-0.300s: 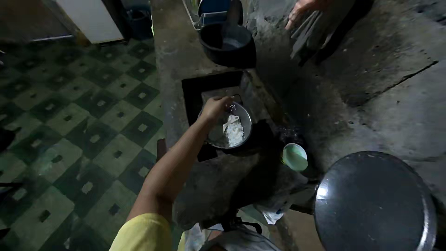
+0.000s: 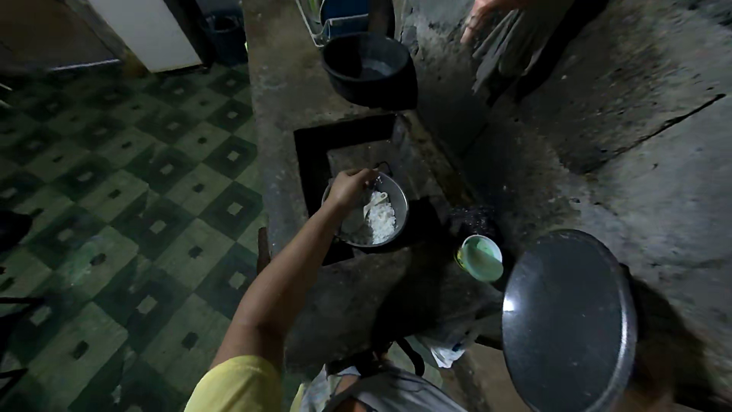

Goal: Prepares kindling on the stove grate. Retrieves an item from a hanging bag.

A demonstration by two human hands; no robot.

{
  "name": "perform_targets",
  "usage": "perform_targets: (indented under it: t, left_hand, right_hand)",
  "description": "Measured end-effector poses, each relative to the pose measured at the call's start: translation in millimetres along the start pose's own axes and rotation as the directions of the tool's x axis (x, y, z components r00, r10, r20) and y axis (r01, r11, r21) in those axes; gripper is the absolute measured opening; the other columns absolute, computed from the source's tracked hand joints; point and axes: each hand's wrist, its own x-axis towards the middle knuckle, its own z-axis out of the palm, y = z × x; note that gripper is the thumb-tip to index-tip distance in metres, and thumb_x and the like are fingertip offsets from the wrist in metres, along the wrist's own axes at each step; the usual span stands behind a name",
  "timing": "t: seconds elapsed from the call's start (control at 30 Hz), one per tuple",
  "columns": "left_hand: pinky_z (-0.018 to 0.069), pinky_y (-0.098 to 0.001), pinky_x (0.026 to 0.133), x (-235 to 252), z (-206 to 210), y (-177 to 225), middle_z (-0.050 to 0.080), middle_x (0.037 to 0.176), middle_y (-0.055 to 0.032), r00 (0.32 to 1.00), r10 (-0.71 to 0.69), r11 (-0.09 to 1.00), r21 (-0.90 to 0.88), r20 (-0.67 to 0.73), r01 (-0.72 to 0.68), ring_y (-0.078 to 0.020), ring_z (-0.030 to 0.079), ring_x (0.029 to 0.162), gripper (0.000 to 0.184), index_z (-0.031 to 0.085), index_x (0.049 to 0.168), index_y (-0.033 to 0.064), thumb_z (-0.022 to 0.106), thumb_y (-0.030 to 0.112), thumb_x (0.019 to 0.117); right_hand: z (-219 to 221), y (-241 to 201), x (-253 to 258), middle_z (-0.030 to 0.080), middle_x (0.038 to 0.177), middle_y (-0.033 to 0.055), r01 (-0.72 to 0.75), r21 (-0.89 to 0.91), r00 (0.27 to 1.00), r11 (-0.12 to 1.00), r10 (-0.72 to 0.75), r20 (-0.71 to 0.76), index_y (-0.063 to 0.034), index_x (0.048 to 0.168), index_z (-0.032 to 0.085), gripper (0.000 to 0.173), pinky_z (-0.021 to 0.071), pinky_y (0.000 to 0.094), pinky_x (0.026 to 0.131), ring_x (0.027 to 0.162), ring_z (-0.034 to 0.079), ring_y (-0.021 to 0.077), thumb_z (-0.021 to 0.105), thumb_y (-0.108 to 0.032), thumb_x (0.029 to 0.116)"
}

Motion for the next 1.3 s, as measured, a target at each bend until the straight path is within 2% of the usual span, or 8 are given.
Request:
perform_targets:
  t: [0.07, 0.1, 0.23, 0.3, 0.47, 0.63, 0.93, 1.3]
  left_hand:
    - [0.0316, -0.0190, 0.046, -1.1, -2.4, -5.2, 0.052, 0.071, 0.0039, 1.000, -0.012, 1.000, 0.009, -0.010, 0.012, -0.0031, 0.038, 0.051, 0.023, 0.071, 0.102, 0.0079, 0.058, 0.027, 0.1047]
    - [0.0318, -0.0190, 0.046, -1.2, -3.9, -8.0, 0.052, 0.071, 0.0035, 1.000, -0.018, 1.000, -0.002, -0.016, 0.018, -0.0033, 0.038, 0.051, 0.023, 0.071, 0.102, 0.0077, 0.059, 0.027, 0.1043]
    - [0.0326, -0.0185, 0.045, -3.8, -11.7, -13.7, 0.052, 0.070, 0.0037, 0.998, -0.041, 0.998, -0.049, -0.043, 0.039, -0.0032, 0.039, 0.049, 0.026, 0.070, 0.104, 0.0060, 0.056, 0.027, 0.1057]
    - [0.0330, -0.0185, 0.046, -6.2, -15.7, -14.5, 0.052, 0.070, 0.0040, 0.998, -0.037, 0.998, -0.054, -0.048, 0.035, -0.0031, 0.039, 0.050, 0.026, 0.070, 0.104, 0.0073, 0.055, 0.028, 0.1061]
    - [0.0399, -0.0230, 0.056, 0.7, -25.8, -11.2, 0.056, 0.077, 0.0019, 0.995, -0.058, 0.998, 0.030, -0.076, 0.060, -0.0056, 0.046, 0.061, 0.026, 0.069, 0.109, 0.0056, 0.056, 0.027, 0.1064]
    - [0.0496, -0.0326, 0.075, 12.7, -48.6, -12.3, 0.067, 0.101, -0.0072, 0.993, -0.083, 0.990, 0.108, -0.085, 0.092, -0.0132, 0.059, 0.082, 0.030, 0.066, 0.130, 0.0075, 0.053, 0.020, 0.1067]
    - [0.0524, -0.0461, 0.096, 18.4, -78.6, -12.6, 0.069, 0.125, -0.0141, 0.998, -0.062, 0.920, 0.388, -0.016, 0.063, -0.0244, 0.067, 0.108, 0.035, 0.063, 0.139, 0.0123, 0.055, 0.018, 0.1059]
    - [0.0530, -0.0531, 0.096, 21.1, -87.7, -16.3, 0.070, 0.122, -0.0153, 1.000, -0.010, 0.828, 0.561, -0.001, 0.009, -0.0297, 0.068, 0.109, 0.033, 0.065, 0.137, 0.0129, 0.056, 0.019, 0.1054]
  right_hand:
    - [48.6, -40.5, 5.8, 0.065, 0.107, 0.0002, -0.184, -0.048, 0.983, 0.982, 0.183, -0.024, 0.0091, 0.127, 0.052, 0.027, 0.0519, 0.0107, 0.089, 0.095, 0.061, -0.0112, 0.049, -0.001, 0.1016]
    - [57.0, -44.0, 16.0, 0.064, 0.114, 0.0076, -0.173, -0.147, 0.977, 0.974, 0.188, 0.096, 0.0116, 0.133, 0.051, 0.034, 0.0524, 0.0154, 0.092, 0.100, 0.061, -0.0055, 0.051, -0.003, 0.1021]
    - [114.4, -31.8, 52.9, 0.062, 0.131, 0.0296, 0.281, -0.336, 0.870, 0.899, -0.091, 0.485, 0.0142, 0.135, 0.055, 0.038, 0.0499, 0.0352, 0.106, 0.122, 0.063, 0.0253, 0.053, -0.004, 0.1007]
    - [156.9, -29.5, 65.8, 0.060, 0.133, 0.0334, 0.402, -0.385, 0.777, 0.831, -0.087, 0.624, 0.0124, 0.134, 0.058, 0.036, 0.0488, 0.0496, 0.107, 0.125, 0.061, 0.0413, 0.053, -0.002, 0.1012]
    - [273.0, -25.8, 86.6, 0.058, 0.137, 0.0265, 0.608, -0.459, 0.529, 0.647, 0.101, 0.843, -0.0012, 0.143, 0.057, 0.039, 0.0420, 0.0572, 0.112, 0.132, 0.054, 0.0436, 0.050, -0.010, 0.1057]
    - [345.9, -15.3, 84.8, 0.059, 0.136, 0.0247, 0.743, -0.439, 0.427, 0.505, 0.148, 0.892, -0.0034, 0.140, 0.059, 0.040, 0.0381, 0.0602, 0.113, 0.133, 0.051, 0.0436, 0.052, -0.004, 0.1009]
    - [400.1, -7.8, 68.0, 0.055, 0.142, 0.0245, 0.775, -0.408, 0.376, 0.484, 0.165, 0.912, 0.0015, 0.142, 0.056, 0.043, 0.0364, 0.0587, 0.114, 0.136, 0.049, 0.0427, 0.058, -0.007, 0.1005]
    - [405.2, -0.7, 56.7, 0.056, 0.139, 0.0242, 0.758, -0.430, 0.413, 0.490, 0.149, 0.898, -0.0008, 0.141, 0.058, 0.039, 0.0369, 0.0586, 0.113, 0.134, 0.050, 0.0420, 0.054, -0.011, 0.1033]
